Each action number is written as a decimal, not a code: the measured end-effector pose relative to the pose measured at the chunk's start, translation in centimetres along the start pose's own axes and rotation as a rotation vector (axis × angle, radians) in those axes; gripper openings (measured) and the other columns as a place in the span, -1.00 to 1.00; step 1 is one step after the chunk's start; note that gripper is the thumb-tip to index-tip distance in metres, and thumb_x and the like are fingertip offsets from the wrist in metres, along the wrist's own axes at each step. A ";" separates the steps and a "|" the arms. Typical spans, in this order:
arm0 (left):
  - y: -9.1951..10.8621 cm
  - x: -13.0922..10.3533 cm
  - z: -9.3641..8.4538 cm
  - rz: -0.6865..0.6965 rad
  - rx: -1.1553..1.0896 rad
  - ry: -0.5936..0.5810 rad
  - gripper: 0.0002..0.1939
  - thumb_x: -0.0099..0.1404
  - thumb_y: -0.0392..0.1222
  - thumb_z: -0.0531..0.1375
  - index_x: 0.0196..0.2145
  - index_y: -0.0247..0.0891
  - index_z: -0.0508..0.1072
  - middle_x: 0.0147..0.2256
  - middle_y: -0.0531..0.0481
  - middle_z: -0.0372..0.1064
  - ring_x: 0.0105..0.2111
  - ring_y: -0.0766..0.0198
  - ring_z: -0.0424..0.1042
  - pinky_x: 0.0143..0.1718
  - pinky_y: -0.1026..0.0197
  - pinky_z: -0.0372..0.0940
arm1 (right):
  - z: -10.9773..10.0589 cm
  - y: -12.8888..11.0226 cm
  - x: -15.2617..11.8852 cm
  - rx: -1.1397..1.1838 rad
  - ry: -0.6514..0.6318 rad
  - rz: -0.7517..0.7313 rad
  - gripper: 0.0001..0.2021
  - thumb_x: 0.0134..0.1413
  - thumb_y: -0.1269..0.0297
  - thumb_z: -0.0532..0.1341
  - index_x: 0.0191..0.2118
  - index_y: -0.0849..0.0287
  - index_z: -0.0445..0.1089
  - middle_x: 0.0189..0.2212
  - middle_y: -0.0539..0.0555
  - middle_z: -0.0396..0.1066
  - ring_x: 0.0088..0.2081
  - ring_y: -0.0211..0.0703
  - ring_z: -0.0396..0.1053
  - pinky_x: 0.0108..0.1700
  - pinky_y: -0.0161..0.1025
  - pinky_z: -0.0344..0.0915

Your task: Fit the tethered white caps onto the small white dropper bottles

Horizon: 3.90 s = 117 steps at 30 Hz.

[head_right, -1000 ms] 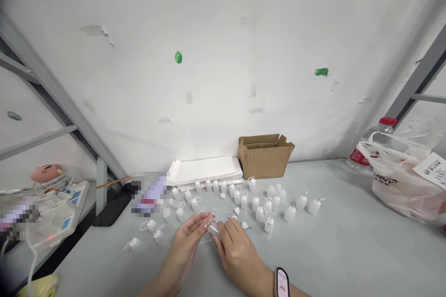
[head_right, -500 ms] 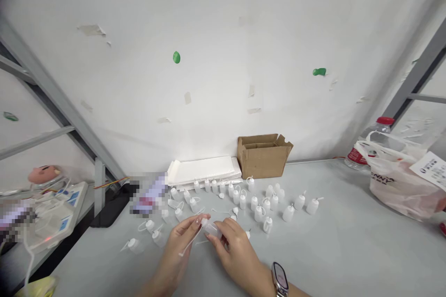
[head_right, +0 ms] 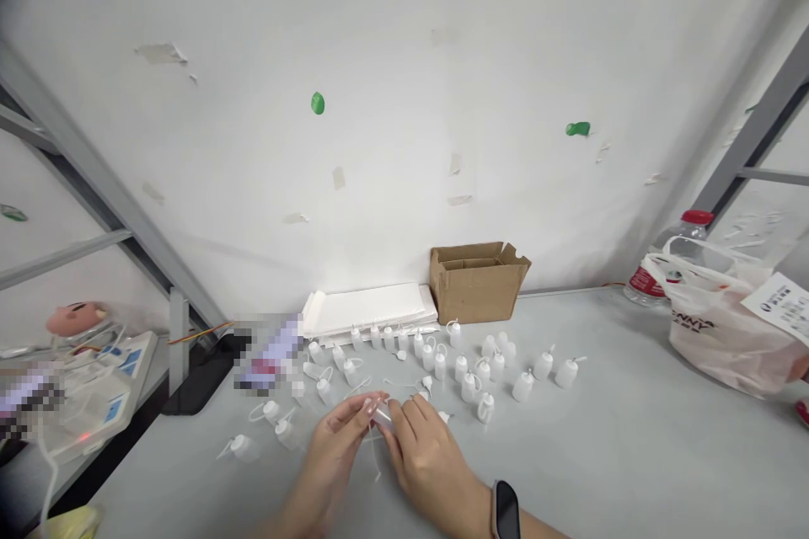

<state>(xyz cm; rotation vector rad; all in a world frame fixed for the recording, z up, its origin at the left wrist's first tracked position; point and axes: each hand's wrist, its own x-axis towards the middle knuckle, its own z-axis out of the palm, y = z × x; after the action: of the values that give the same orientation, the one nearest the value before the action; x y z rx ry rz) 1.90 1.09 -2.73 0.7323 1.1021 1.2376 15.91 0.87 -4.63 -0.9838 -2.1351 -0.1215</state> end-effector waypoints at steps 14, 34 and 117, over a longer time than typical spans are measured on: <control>0.2 0.1 -0.2 0.063 0.044 0.009 -0.68 -0.09 0.00 0.35 -0.43 -0.30 0.55 -0.33 -0.13 0.53 -0.23 0.07 0.44 -0.12 0.12 0.28 | -0.2 0.0 0.3 0.276 -0.061 0.192 -0.80 0.25 0.26 -0.02 -0.31 0.19 0.28 -0.50 0.05 0.30 -0.47 -0.19 0.25 -0.44 -0.26 0.28; 0.1 0.2 -0.8 0.165 0.124 -0.047 -0.70 0.05 0.05 0.24 -0.42 -0.24 0.55 -0.30 -0.09 0.51 -0.21 0.09 0.40 -0.16 0.18 0.25 | -1.2 -0.1 1.6 0.772 -0.352 0.585 -0.66 0.11 0.04 0.10 -0.44 0.22 0.39 -0.59 -0.04 0.21 -0.50 -0.26 0.16 -0.45 -0.32 0.12; -0.2 -0.2 0.0 -0.066 -0.240 -0.213 -0.62 0.01 0.00 0.32 -0.28 -0.32 0.56 -0.09 -0.22 0.44 0.07 -0.08 0.23 0.12 -0.04 0.05 | -0.1 -0.4 0.0 0.535 0.040 0.321 -0.84 0.18 0.28 0.07 -0.26 0.18 0.36 -0.47 0.04 0.38 -0.46 -0.22 0.31 -0.38 -0.29 0.30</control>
<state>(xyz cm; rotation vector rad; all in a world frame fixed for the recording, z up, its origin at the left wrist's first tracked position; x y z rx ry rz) 1.94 0.88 -2.88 0.6237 0.7820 1.1817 15.73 0.50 -4.46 -0.9653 -1.7997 0.5538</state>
